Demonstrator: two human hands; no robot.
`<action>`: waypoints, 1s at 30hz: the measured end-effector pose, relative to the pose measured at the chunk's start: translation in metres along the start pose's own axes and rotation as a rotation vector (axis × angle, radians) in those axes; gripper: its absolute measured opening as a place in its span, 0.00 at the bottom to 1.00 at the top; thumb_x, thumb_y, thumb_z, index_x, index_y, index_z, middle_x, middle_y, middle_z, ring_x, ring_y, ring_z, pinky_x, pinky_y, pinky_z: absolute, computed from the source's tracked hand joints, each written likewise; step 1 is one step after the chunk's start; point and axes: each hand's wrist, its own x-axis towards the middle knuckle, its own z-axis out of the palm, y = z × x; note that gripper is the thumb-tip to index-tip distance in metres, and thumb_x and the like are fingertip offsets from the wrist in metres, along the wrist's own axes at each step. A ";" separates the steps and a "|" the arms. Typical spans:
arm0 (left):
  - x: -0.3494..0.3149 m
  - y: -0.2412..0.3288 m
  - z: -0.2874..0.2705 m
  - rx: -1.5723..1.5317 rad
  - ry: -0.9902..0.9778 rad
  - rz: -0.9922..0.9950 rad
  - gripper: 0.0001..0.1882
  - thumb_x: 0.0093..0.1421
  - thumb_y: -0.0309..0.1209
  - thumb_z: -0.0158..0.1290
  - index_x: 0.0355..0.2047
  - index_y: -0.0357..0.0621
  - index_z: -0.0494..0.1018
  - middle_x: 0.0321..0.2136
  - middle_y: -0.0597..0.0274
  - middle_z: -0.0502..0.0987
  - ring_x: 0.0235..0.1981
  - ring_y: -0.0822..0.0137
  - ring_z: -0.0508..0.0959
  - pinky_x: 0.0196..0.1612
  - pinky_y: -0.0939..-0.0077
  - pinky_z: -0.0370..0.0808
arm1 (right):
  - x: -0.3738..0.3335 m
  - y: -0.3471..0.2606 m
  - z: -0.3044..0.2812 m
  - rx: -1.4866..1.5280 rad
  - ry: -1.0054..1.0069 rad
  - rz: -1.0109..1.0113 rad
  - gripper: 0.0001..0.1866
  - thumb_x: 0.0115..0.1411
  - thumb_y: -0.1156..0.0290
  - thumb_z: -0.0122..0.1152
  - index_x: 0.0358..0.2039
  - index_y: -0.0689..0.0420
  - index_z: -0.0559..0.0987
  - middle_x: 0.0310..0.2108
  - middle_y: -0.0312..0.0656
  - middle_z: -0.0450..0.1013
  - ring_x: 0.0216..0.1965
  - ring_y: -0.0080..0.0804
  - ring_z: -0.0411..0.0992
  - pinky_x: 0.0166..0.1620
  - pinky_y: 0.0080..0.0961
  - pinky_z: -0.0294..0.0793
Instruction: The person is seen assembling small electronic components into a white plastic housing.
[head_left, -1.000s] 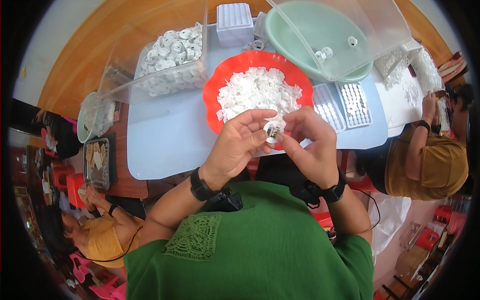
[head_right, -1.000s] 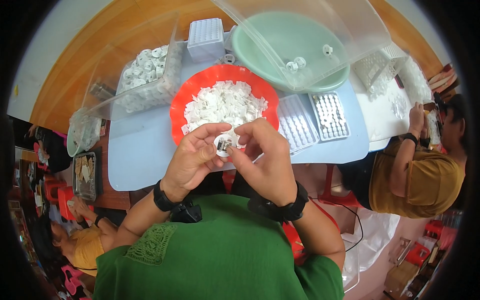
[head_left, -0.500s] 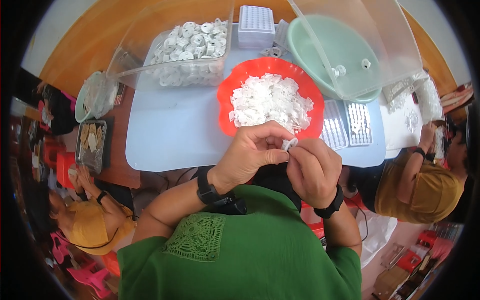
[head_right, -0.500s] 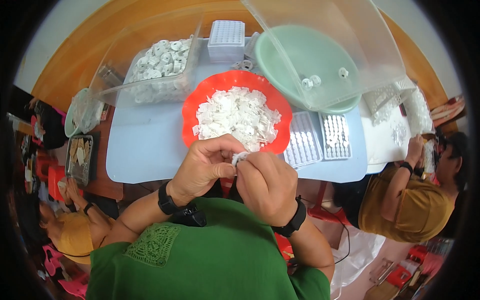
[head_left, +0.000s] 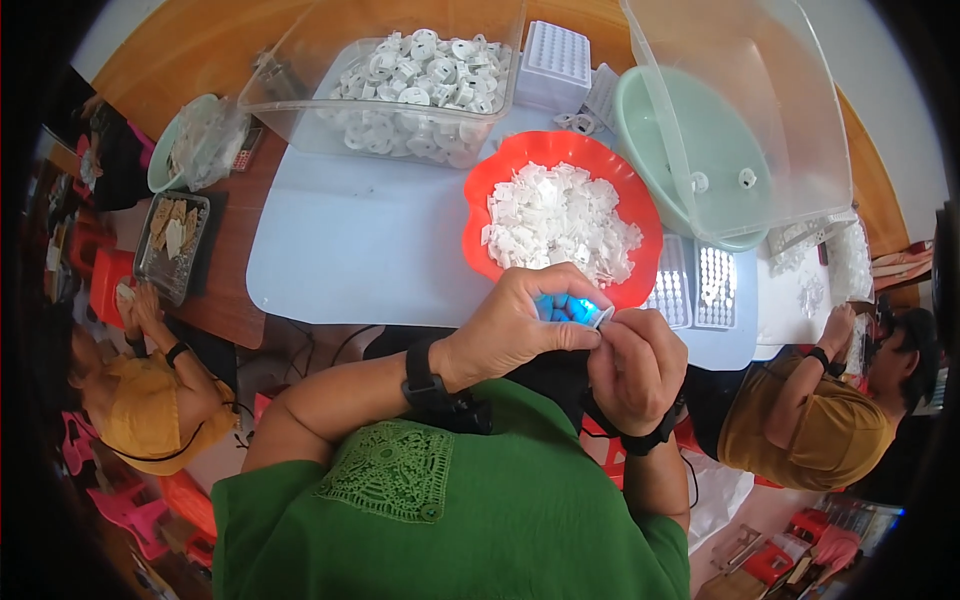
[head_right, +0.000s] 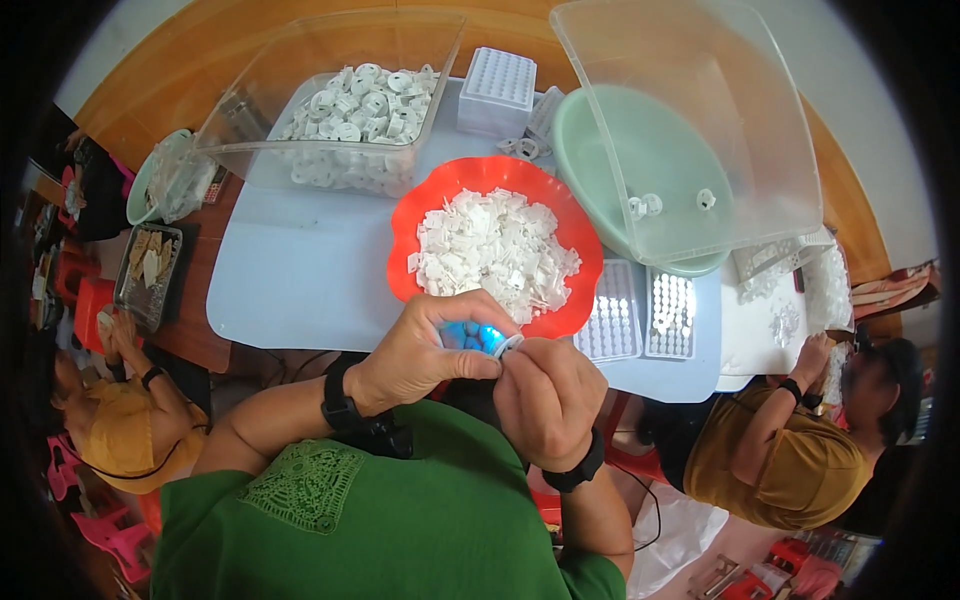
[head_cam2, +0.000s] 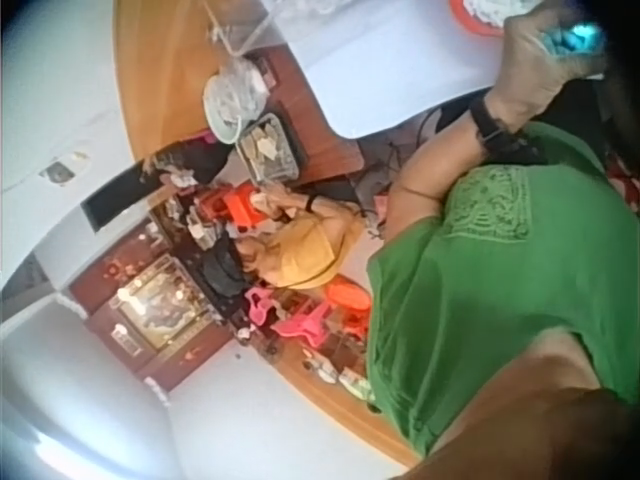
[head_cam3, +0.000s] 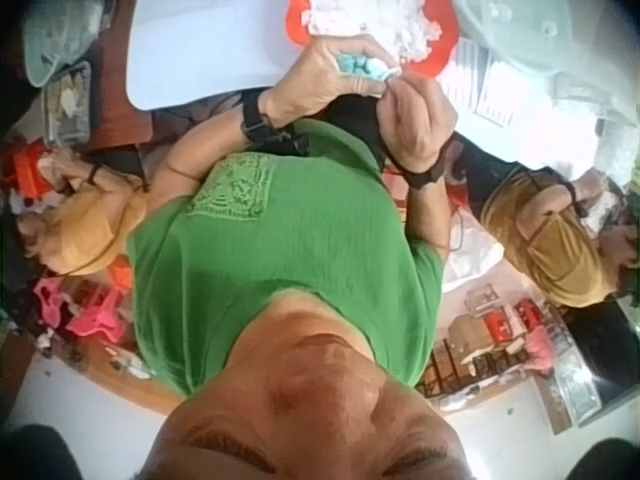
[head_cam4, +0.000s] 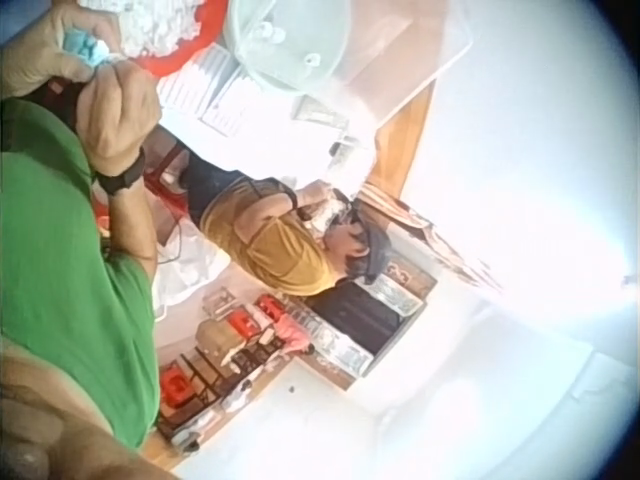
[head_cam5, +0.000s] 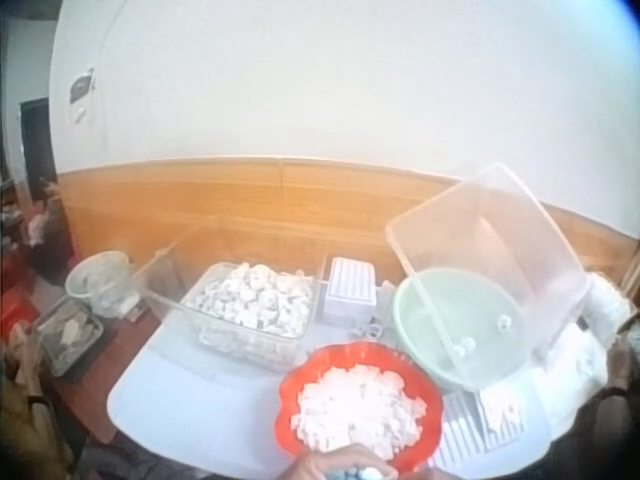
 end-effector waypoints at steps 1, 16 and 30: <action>0.000 -0.001 0.000 -0.017 -0.006 -0.014 0.16 0.50 0.26 0.64 0.40 0.38 0.76 0.37 0.65 0.74 0.40 0.73 0.73 0.46 0.78 0.70 | 0.001 0.001 -0.001 0.019 -0.019 -0.012 0.13 0.37 0.85 0.62 0.28 0.66 0.75 0.26 0.45 0.71 0.21 0.38 0.71 0.22 0.28 0.68; 0.000 0.021 -0.033 -0.370 0.155 -0.084 0.15 0.62 0.26 0.51 0.49 0.35 0.70 0.37 0.62 0.75 0.32 0.76 0.75 0.37 0.82 0.74 | 0.024 0.041 -0.012 0.217 -0.123 0.518 0.06 0.46 0.85 0.60 0.26 0.63 0.73 0.25 0.44 0.70 0.23 0.41 0.70 0.28 0.25 0.70; -0.007 0.010 -0.066 -0.523 0.203 -0.058 0.16 0.64 0.30 0.50 0.50 0.38 0.68 0.39 0.59 0.76 0.34 0.72 0.76 0.37 0.80 0.75 | 0.037 0.080 0.024 -0.207 -0.897 0.219 0.08 0.45 0.78 0.56 0.27 0.55 0.79 0.28 0.45 0.75 0.33 0.46 0.74 0.35 0.38 0.72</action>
